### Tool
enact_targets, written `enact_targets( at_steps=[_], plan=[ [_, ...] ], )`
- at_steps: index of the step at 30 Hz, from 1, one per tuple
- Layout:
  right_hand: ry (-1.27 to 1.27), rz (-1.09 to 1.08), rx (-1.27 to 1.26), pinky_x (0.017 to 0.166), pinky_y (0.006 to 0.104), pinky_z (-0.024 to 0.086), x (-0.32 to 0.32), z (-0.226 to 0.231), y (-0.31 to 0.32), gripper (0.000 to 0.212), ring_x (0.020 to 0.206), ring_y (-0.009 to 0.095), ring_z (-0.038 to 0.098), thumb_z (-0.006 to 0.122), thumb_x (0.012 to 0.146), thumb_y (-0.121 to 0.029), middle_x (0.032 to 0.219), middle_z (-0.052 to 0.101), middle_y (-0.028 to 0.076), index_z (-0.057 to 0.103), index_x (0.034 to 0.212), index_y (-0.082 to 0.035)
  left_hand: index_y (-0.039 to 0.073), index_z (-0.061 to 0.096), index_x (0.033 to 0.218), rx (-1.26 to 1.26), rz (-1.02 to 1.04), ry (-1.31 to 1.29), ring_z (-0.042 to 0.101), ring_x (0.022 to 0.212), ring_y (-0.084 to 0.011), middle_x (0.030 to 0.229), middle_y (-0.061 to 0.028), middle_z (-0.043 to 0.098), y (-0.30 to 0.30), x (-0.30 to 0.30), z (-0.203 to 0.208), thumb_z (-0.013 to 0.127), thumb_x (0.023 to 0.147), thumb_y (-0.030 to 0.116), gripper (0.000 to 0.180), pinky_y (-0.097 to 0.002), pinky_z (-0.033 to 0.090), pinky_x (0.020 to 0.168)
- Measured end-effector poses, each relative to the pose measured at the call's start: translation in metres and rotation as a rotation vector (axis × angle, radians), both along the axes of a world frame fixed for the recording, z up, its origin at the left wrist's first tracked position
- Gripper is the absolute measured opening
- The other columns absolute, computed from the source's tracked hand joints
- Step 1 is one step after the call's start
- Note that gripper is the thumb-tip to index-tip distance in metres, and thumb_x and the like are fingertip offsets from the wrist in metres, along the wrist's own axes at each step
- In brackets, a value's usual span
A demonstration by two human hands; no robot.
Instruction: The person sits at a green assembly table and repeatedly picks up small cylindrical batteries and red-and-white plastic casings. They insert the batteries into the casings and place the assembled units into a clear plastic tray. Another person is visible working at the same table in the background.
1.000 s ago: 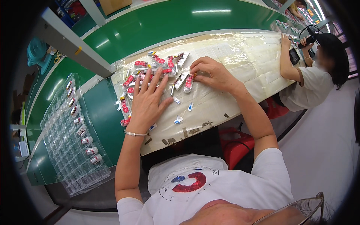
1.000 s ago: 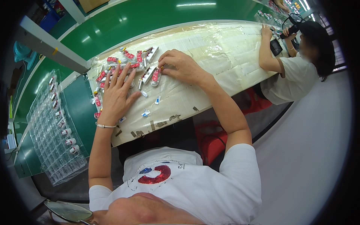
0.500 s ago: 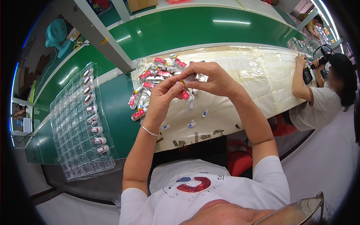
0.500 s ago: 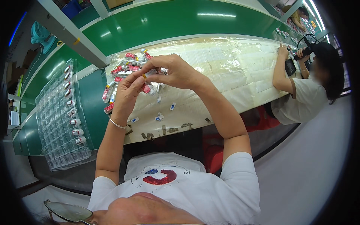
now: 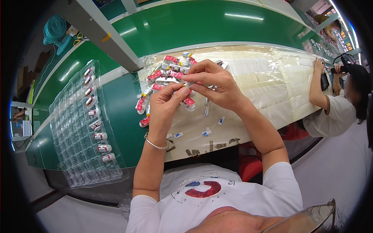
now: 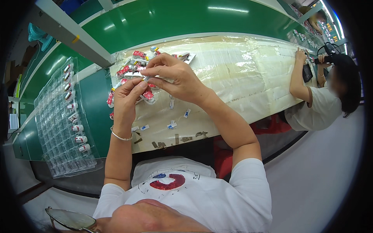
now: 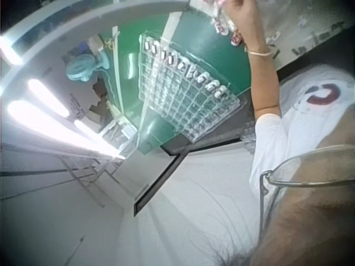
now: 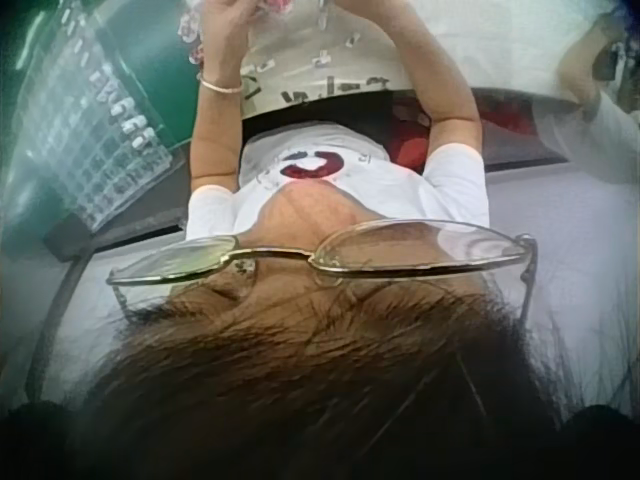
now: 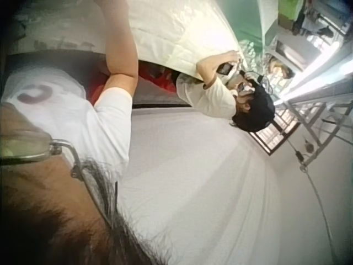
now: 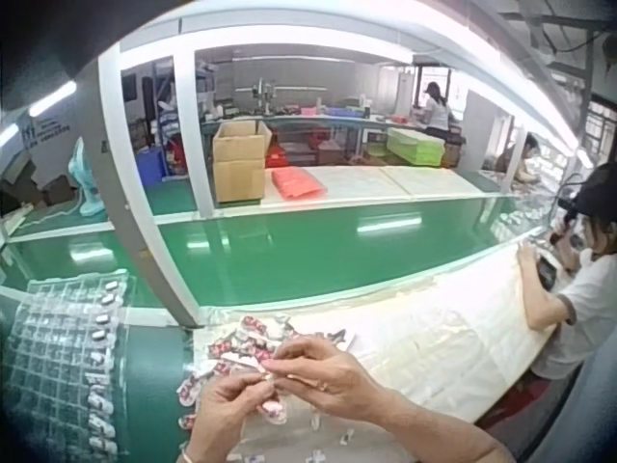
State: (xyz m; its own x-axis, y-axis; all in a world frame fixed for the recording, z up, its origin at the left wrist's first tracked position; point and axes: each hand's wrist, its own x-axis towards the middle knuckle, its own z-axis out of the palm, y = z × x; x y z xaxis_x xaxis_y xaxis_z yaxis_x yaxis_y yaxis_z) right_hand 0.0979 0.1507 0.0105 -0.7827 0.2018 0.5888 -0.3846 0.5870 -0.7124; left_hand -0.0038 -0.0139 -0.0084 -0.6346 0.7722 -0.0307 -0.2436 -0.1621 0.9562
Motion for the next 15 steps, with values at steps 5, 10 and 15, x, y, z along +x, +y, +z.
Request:
enact_targets(
  at_steps=[5, 10, 15],
  plan=[
    [0.198, -0.209, 0.538, 0.075, 0.0342, 0.055, 0.001, 0.011, 0.002, 0.021, 0.088, 0.023, 0.067, 0.075, 0.076, -0.008, 0.096, 0.070, 0.005, 0.073, 0.097, -0.011, -0.002, 0.074, 0.103, -0.051, 0.016, -0.044, 0.066, 0.081, -0.0084, 0.089, -0.0055, 0.073, -0.002, -0.003, 0.001, 0.068, 0.094, 0.012, 0.018, -0.0214, 0.052, 0.074],
    [0.087, -0.153, 0.662, 0.070, 0.0348, 0.055, 0.005, 0.010, 0.000, 0.015, 0.081, 0.022, 0.067, 0.073, 0.074, -0.008, 0.092, 0.069, 0.005, 0.069, 0.088, -0.007, -0.004, 0.074, 0.101, -0.060, 0.036, 0.071, 0.064, 0.075, -0.0091, 0.086, -0.0066, 0.072, -0.002, 0.000, -0.003, 0.068, 0.094, 0.012, 0.018, -0.0219, 0.050, 0.068],
    [0.054, -0.081, 0.741, 0.064, 0.0324, 0.055, 0.010, 0.018, -0.001, 0.019, 0.075, 0.021, 0.067, 0.075, 0.071, -0.006, 0.087, 0.067, 0.005, 0.066, 0.087, -0.007, -0.004, 0.075, 0.096, -0.080, 0.034, 0.138, 0.054, 0.072, -0.0038, 0.080, 0.0001, 0.068, -0.001, 0.002, -0.004, 0.069, 0.093, 0.012, 0.017, -0.0199, 0.042, 0.064]
  ],
)
